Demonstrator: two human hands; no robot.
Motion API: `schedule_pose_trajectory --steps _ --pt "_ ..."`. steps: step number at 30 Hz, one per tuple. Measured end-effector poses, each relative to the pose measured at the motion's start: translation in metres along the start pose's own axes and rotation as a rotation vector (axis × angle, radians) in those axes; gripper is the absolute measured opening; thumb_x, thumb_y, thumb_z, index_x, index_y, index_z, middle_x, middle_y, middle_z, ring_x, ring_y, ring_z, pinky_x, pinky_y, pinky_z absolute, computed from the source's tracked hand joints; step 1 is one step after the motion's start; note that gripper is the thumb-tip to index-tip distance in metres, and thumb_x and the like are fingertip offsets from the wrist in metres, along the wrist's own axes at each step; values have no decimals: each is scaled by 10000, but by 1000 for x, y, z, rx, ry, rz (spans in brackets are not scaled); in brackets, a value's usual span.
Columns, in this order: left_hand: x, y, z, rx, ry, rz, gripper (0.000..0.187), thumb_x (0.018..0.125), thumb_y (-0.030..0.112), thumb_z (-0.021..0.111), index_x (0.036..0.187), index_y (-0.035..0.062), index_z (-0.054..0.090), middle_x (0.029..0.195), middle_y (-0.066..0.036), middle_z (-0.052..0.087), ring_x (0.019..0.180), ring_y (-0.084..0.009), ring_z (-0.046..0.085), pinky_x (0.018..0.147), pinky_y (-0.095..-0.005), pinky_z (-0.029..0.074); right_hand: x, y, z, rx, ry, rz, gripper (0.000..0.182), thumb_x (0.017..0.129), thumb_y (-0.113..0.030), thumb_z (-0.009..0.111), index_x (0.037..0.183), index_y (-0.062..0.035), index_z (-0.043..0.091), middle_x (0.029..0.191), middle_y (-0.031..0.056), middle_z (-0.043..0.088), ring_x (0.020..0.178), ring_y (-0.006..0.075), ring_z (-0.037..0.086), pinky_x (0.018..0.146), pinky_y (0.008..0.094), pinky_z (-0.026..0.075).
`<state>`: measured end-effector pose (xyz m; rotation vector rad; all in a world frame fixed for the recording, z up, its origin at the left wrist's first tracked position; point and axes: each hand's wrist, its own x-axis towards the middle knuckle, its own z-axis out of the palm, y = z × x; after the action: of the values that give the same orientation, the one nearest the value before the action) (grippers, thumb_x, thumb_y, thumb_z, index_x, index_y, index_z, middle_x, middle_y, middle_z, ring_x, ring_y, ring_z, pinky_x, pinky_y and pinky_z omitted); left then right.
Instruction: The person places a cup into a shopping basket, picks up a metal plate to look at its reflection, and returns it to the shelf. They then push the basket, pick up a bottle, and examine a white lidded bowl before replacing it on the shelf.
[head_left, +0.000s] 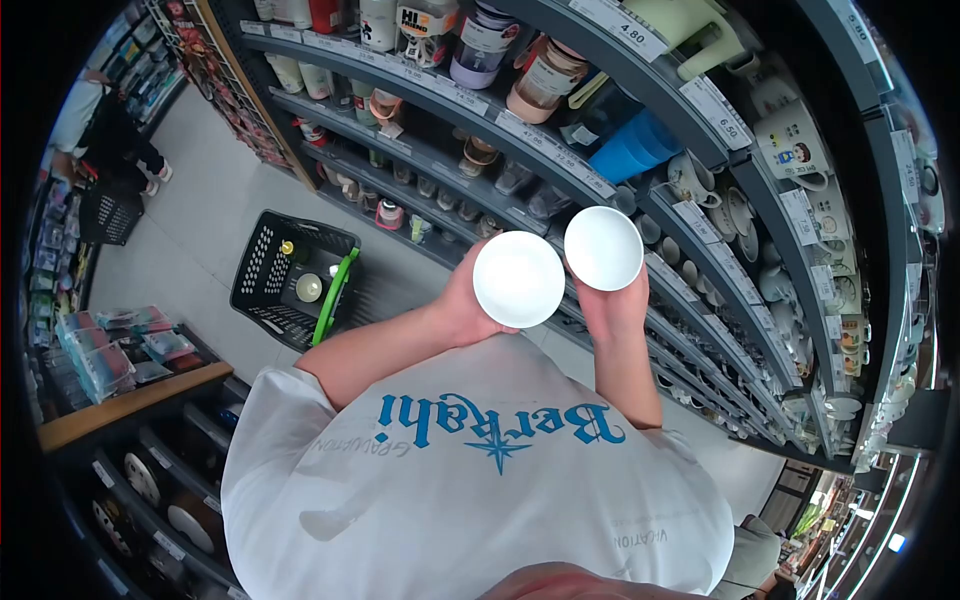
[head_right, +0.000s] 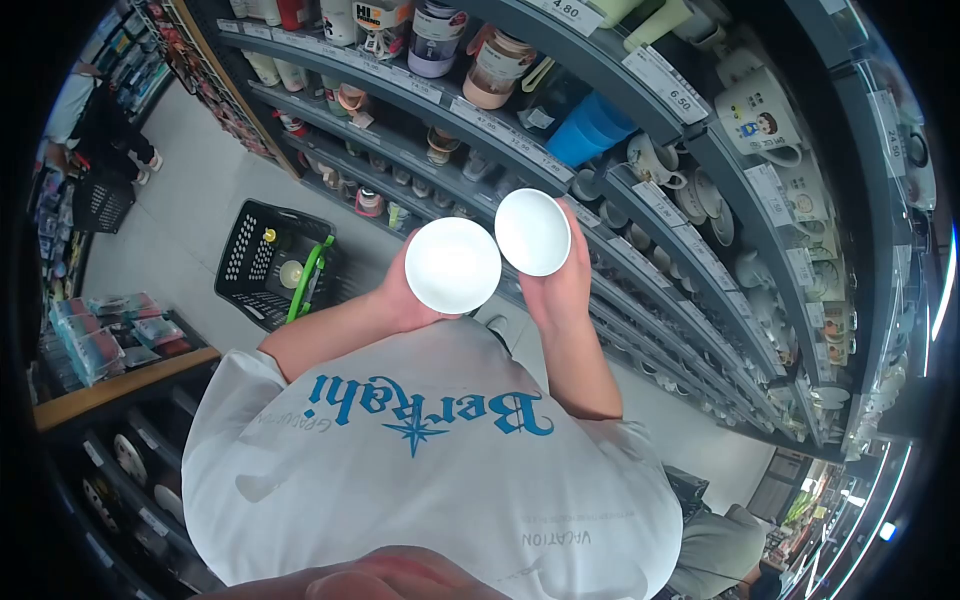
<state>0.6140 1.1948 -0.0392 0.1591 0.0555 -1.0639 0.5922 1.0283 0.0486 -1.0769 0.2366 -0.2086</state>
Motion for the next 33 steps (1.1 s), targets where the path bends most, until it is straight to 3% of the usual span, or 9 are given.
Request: schedule_pose_trajectory --steps 2,4,7,9,12,17,19,20,33 --pt "-8 -4 24 278 147 109 526 869 595 294 1214 250 493 1161 21 563 1043 -206 564 586 -344 462 -2 1 -6 126 31 134 269 944 -197 434 1163 -48 481 1134 91 547 1038 231 550 852 371 468" --pt "-9 -4 30 555 296 225 514 872 584 303 1214 252 495 1166 25 561 1046 -208 565 578 -343 460 -2 3 -11 139 44 155 306 932 -232 429 1177 -57 487 1130 103 551 981 249 553 775 384 465" --pt "-3 1 6 11 126 -37 501 876 562 326 1212 233 498 1179 13 553 1072 -211 551 637 -357 481 -6 1 -5 120 152 157 284 923 -251 432 1106 -50 511 1031 94 567 870 224 555 674 354 453" --pt "0 3 1 -89 -253 -75 494 884 540 328 1217 216 496 1186 0 548 1099 -213 535 722 -366 490 -4 -2 -13 -58 -261 -74 167 924 -155 444 1015 -39 521 923 59 570 837 145 558 731 286 462" --pt "-1 -2 25 58 143 -55 465 916 550 275 1165 231 503 1069 6 577 876 -181 592 492 -293 412 -12 -8 -5 -354 -220 -377 78 833 -47 540 909 -33 527 777 16 525 702 78 479 606 216 384" --pt "7 -10 21 114 118 -72 500 922 553 253 1199 210 488 1095 -3 559 949 -174 568 539 -302 427 -17 -26 7 -1029 -453 -870 188 622 2 697 779 -15 596 614 35 528 519 125 417 471 241 311" --pt "7 -11 18 103 -22 -61 530 925 472 258 1265 110 441 1225 -75 500 1131 -235 512 917 -410 445 -16 -21 8 -1042 -486 -913 197 602 -11 716 763 -24 604 599 27 525 503 127 414 454 238 304" --pt "8 -13 20 73 -13 -42 519 932 454 263 1251 89 450 1210 -88 508 1124 -242 516 926 -417 442 -14 -19 9 -1049 -531 -959 206 582 -25 734 747 -34 611 585 18 522 487 130 412 436 236 297" --pt "5 -16 23 61 -36 51 516 959 472 257 1229 87 468 1172 -78 531 1096 -218 531 920 -369 441 -14 -11 14 -1144 -603 -799 212 588 -64 744 727 -50 585 646 61 566 559 214 510 507 296 419"
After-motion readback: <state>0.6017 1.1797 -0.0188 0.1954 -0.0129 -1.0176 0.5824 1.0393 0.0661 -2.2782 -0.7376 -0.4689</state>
